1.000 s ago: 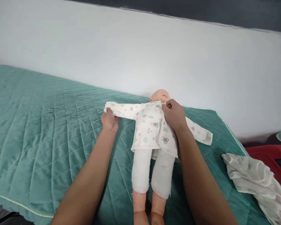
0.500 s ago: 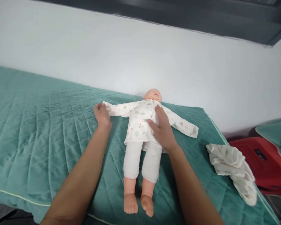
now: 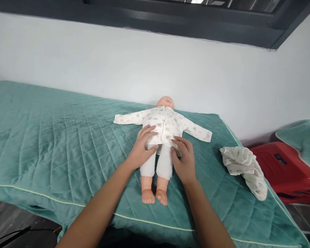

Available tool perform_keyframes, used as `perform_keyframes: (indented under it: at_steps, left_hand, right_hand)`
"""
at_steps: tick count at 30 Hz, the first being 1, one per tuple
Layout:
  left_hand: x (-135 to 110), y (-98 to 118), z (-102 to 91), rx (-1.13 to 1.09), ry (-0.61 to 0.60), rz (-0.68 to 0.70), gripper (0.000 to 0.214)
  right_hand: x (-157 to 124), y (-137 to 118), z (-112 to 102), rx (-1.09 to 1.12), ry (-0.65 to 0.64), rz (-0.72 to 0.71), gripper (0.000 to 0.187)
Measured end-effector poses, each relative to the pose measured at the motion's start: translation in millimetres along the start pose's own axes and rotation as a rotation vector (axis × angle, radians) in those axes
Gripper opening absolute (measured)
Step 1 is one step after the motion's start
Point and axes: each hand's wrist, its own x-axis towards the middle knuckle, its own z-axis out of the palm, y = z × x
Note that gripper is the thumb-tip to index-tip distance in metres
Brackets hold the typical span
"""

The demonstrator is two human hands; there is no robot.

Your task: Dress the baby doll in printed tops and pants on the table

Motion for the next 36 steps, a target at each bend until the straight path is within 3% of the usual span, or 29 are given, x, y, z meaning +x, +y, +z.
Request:
perform_keyframes:
  at_steps: [2, 6, 12, 17, 20, 30, 33, 36]
  left_hand:
    - [-6.4, 5.3, 2.0, 0.018, -0.039, -0.014, 0.042]
    - [-7.4, 8.5, 10.3, 0.045, 0.022, -0.051, 0.047]
    - [-1.2, 9.0, 22.0, 0.127, 0.113, -0.054, 0.044]
    - [5.0, 3.4, 13.5, 0.194, 0.056, 0.042, 0.025]
    - [0.3, 1.8, 6.2, 0.162, 0.099, 0.092, 0.022]
    - [-12.6, 0.8, 1.6, 0.202, 0.143, 0.057, 0.020]
    - [-7.1, 0.7, 4.7, 0.195, 0.202, 0.007, 0.022]
    - [-0.4, 0.5, 8.1, 0.095, 0.278, -0.091, 0.006]
  right_hand:
    - [0.3, 0.1, 1.9, -0.014, -0.013, -0.036, 0.044]
    - [0.2, 3.0, 3.5, -0.011, 0.027, -0.028, 0.056]
    - [2.0, 9.9, 3.1, 0.039, 0.159, 0.116, 0.024]
    - [1.9, 12.3, 2.4, 0.085, 0.203, 0.222, 0.016]
    - [1.9, 10.7, 1.3, 0.110, 0.207, 0.253, 0.014]
    - [-11.5, 8.5, -1.1, 0.075, 0.078, 0.265, 0.017]
    - [-14.3, -1.6, -4.0, -0.015, 0.083, 0.195, 0.018]
    - [-7.9, -11.3, -1.4, -0.073, 0.096, 0.114, 0.023]
